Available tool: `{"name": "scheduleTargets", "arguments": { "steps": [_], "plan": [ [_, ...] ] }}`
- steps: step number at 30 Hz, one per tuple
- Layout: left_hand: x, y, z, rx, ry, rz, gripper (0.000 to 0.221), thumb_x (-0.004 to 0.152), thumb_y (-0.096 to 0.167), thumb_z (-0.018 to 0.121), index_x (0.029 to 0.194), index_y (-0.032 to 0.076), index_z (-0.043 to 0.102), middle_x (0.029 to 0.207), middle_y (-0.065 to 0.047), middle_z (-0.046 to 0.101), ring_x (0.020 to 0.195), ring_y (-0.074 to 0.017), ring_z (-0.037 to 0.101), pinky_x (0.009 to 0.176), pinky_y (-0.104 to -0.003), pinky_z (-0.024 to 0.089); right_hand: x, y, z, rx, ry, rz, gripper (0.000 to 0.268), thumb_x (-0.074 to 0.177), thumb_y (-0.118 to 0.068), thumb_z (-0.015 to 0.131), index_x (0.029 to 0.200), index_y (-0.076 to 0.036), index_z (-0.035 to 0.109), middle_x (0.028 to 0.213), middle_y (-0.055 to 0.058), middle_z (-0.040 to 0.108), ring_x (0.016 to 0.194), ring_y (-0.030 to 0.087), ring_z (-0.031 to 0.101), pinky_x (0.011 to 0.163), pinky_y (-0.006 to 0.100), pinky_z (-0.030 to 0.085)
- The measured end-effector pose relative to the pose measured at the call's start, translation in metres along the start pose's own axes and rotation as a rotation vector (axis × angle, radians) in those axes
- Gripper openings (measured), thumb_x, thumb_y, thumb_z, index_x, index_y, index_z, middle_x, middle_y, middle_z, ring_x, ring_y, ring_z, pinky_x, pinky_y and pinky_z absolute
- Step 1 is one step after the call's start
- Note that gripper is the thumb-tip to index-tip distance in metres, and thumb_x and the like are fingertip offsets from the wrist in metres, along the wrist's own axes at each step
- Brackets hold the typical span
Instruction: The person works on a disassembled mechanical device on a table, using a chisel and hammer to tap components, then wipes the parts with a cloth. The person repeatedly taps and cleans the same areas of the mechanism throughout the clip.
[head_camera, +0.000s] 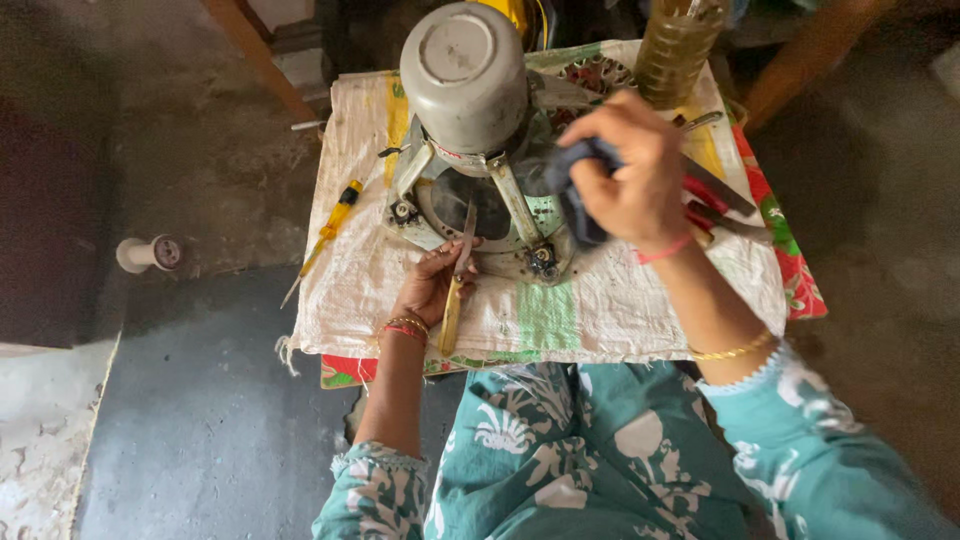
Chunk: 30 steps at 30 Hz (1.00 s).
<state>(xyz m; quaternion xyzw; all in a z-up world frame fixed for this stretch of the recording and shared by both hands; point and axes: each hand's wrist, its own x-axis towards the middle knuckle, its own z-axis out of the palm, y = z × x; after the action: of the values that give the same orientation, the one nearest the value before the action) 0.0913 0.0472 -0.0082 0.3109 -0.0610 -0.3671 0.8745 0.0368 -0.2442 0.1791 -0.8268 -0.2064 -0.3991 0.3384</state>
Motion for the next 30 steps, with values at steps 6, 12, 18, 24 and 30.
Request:
{"name": "scheduleTargets", "arguments": {
  "steps": [6,12,18,24,30],
  "plan": [
    [0.003,-0.002,-0.008,0.017,0.032,0.008,0.03,0.101,0.016,0.061,0.127,0.0,0.063,0.09,-0.01,0.071,0.071,-0.017,0.062,0.058,-0.031,0.047,-0.036,-0.033,0.105,-0.405,0.098,-0.123,0.052,0.083,-0.027,0.069,0.126,-0.001,0.054,0.121,0.026,0.044,0.108,0.042,0.051,0.092,0.052,0.049],
    [0.004,-0.002,-0.007,0.032,0.031,-0.011,0.031,0.103,0.016,0.06,0.128,-0.002,0.064,0.09,-0.011,0.071,0.07,-0.0164,0.062,0.057,-0.031,0.046,-0.06,-0.005,0.118,-0.313,0.061,-0.06,0.037,0.092,-0.009,0.07,0.128,-0.005,0.059,0.12,0.022,0.048,0.108,0.041,0.053,0.091,0.05,0.05],
    [-0.001,0.0,-0.003,0.033,0.066,0.002,0.031,0.101,0.015,0.061,0.127,-0.002,0.064,0.088,-0.009,0.071,0.067,-0.016,0.061,0.056,-0.031,0.047,-0.065,-0.006,0.115,-0.37,0.019,-0.127,0.031,0.088,-0.006,0.07,0.119,-0.006,0.068,0.104,0.016,0.048,0.096,0.038,0.053,0.08,0.05,0.05],
    [-0.002,-0.002,0.001,0.064,0.039,0.027,0.03,0.102,0.015,0.06,0.128,-0.001,0.065,0.087,-0.008,0.069,0.067,-0.0154,0.061,0.057,-0.031,0.047,-0.072,-0.011,0.106,-0.414,-0.03,-0.122,0.032,0.084,-0.002,0.068,0.116,-0.004,0.072,0.098,0.015,0.047,0.091,0.036,0.052,0.072,0.047,0.05],
    [-0.004,-0.004,0.002,0.056,0.067,0.01,0.029,0.102,0.015,0.061,0.126,0.0,0.065,0.084,-0.008,0.067,0.066,-0.0153,0.059,0.058,-0.031,0.047,-0.096,-0.02,0.097,-0.37,-0.041,-0.079,0.03,0.082,-0.001,0.068,0.111,-0.005,0.073,0.098,0.015,0.049,0.092,0.036,0.052,0.073,0.045,0.052]
  ]
}}
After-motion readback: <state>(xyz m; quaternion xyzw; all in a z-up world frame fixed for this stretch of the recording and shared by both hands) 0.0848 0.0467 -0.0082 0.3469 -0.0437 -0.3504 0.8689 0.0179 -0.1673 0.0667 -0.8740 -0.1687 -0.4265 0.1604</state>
